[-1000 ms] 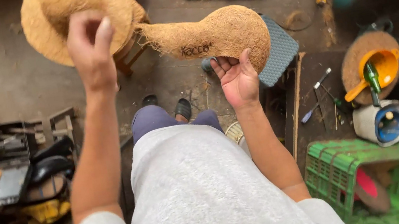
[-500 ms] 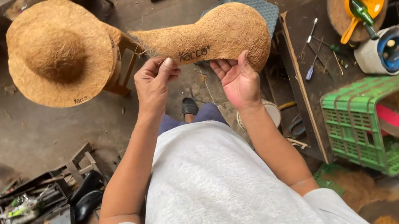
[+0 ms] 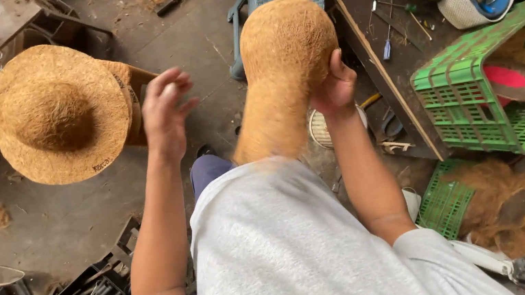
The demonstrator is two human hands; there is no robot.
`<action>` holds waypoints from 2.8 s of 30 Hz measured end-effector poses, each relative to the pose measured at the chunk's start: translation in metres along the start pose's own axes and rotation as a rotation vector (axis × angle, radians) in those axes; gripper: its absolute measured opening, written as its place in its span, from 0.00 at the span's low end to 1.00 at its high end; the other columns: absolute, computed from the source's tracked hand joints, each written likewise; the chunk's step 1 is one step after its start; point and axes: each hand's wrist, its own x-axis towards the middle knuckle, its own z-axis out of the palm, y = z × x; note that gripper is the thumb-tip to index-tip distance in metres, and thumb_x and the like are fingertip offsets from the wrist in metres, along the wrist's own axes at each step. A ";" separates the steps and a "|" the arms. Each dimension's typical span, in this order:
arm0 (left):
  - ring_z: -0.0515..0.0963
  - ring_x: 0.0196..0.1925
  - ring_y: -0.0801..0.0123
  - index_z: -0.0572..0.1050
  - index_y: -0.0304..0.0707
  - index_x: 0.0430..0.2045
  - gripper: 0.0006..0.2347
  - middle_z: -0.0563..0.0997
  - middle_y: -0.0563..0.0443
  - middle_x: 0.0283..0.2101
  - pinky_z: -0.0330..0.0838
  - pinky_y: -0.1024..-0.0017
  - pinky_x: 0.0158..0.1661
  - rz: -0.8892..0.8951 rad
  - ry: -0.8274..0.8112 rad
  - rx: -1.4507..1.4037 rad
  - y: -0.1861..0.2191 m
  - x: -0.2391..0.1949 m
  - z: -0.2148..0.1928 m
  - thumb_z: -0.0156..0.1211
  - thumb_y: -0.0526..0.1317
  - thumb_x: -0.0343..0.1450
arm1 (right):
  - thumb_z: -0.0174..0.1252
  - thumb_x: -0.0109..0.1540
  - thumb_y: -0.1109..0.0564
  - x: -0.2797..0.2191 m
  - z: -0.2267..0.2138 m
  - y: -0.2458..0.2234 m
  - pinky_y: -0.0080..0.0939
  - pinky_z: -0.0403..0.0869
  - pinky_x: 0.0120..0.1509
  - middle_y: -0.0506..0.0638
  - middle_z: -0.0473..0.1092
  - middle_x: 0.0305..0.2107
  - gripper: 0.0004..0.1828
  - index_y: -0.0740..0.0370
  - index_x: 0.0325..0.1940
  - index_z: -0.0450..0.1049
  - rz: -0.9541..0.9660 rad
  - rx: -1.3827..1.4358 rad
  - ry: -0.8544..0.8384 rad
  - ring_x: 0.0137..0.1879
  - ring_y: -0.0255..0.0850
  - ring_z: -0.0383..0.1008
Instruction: The person uses a heated branding iron to burn the word 'Kacco' onto the brim of a straw hat. After completing the branding, they place the hat on a nearby stool and briefly inspect the finished mark.
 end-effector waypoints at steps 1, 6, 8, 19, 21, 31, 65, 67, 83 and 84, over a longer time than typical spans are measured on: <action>0.73 0.53 0.64 0.68 0.43 0.53 0.18 0.73 0.51 0.50 0.69 0.64 0.50 -0.093 -0.148 0.069 -0.002 0.000 0.012 0.54 0.49 0.71 | 0.47 0.66 0.39 0.000 -0.004 0.000 0.65 0.59 0.79 0.54 0.69 0.59 0.28 0.54 0.65 0.69 0.024 0.054 -0.054 0.68 0.54 0.68; 0.36 0.70 0.15 0.42 0.37 0.71 0.44 0.38 0.17 0.72 0.38 0.18 0.58 -0.354 -0.507 0.103 0.034 -0.022 0.088 0.51 0.67 0.68 | 0.43 0.69 0.41 -0.005 -0.006 0.021 0.65 0.56 0.79 0.59 0.64 0.64 0.29 0.57 0.69 0.64 0.035 0.123 -0.179 0.72 0.54 0.62; 0.47 0.71 0.17 0.42 0.46 0.72 0.39 0.43 0.21 0.73 0.53 0.25 0.59 -0.303 -0.425 0.051 0.027 -0.028 0.095 0.53 0.62 0.71 | 0.42 0.69 0.42 -0.005 -0.011 0.026 0.65 0.53 0.80 0.57 0.62 0.65 0.28 0.54 0.71 0.63 0.125 0.096 -0.244 0.73 0.54 0.59; 0.60 0.73 0.55 0.49 0.46 0.70 0.37 0.51 0.41 0.75 0.59 0.57 0.68 0.014 -0.206 0.417 -0.011 0.005 0.037 0.55 0.62 0.69 | 0.67 0.52 0.33 0.005 0.021 0.046 0.42 0.73 0.53 0.51 0.64 0.57 0.49 0.55 0.70 0.57 -0.015 -0.784 0.358 0.59 0.40 0.69; 0.51 0.77 0.59 0.50 0.44 0.70 0.34 0.49 0.42 0.75 0.53 0.59 0.71 0.079 -0.186 0.416 -0.008 0.002 0.029 0.51 0.59 0.73 | 0.68 0.55 0.33 0.008 0.025 0.051 0.46 0.75 0.61 0.59 0.62 0.61 0.46 0.59 0.68 0.60 -0.133 -0.858 0.254 0.63 0.44 0.68; 0.66 0.57 0.62 0.61 0.53 0.63 0.30 0.64 0.47 0.51 0.64 0.59 0.58 0.373 -0.076 0.940 0.012 -0.015 0.000 0.53 0.63 0.69 | 0.46 0.64 0.35 0.015 0.077 0.045 0.38 0.75 0.55 0.50 0.76 0.44 0.29 0.61 0.50 0.75 0.264 -0.668 0.143 0.51 0.39 0.75; 0.74 0.59 0.45 0.72 0.44 0.57 0.27 0.75 0.37 0.56 0.69 0.45 0.58 -0.460 -0.056 -0.359 -0.049 -0.066 -0.024 0.51 0.63 0.71 | 0.34 0.72 0.35 -0.035 0.102 0.079 0.54 0.57 0.78 0.56 0.61 0.65 0.33 0.58 0.71 0.61 0.102 -0.471 -0.047 0.72 0.46 0.60; 0.73 0.60 0.45 0.72 0.42 0.58 0.28 0.74 0.37 0.58 0.67 0.45 0.59 -0.487 -0.074 -0.351 -0.056 -0.069 -0.034 0.52 0.63 0.71 | 0.34 0.73 0.36 -0.045 0.132 0.075 0.53 0.48 0.81 0.56 0.56 0.68 0.33 0.60 0.73 0.58 0.094 -0.528 -0.021 0.75 0.46 0.53; 0.71 0.63 0.46 0.71 0.42 0.59 0.30 0.73 0.39 0.60 0.61 0.44 0.64 -0.369 -0.165 -0.559 -0.038 -0.086 -0.018 0.55 0.64 0.69 | 0.44 0.73 0.40 -0.040 0.081 0.093 0.50 0.65 0.72 0.58 0.68 0.58 0.26 0.60 0.65 0.70 -0.080 -0.832 0.071 0.65 0.46 0.66; 0.71 0.63 0.46 0.71 0.42 0.59 0.30 0.73 0.39 0.60 0.61 0.44 0.64 -0.367 -0.165 -0.560 -0.040 -0.083 -0.022 0.55 0.64 0.69 | 0.44 0.73 0.40 -0.035 0.078 0.090 0.50 0.65 0.72 0.58 0.68 0.58 0.26 0.60 0.65 0.70 -0.080 -0.833 0.069 0.65 0.46 0.66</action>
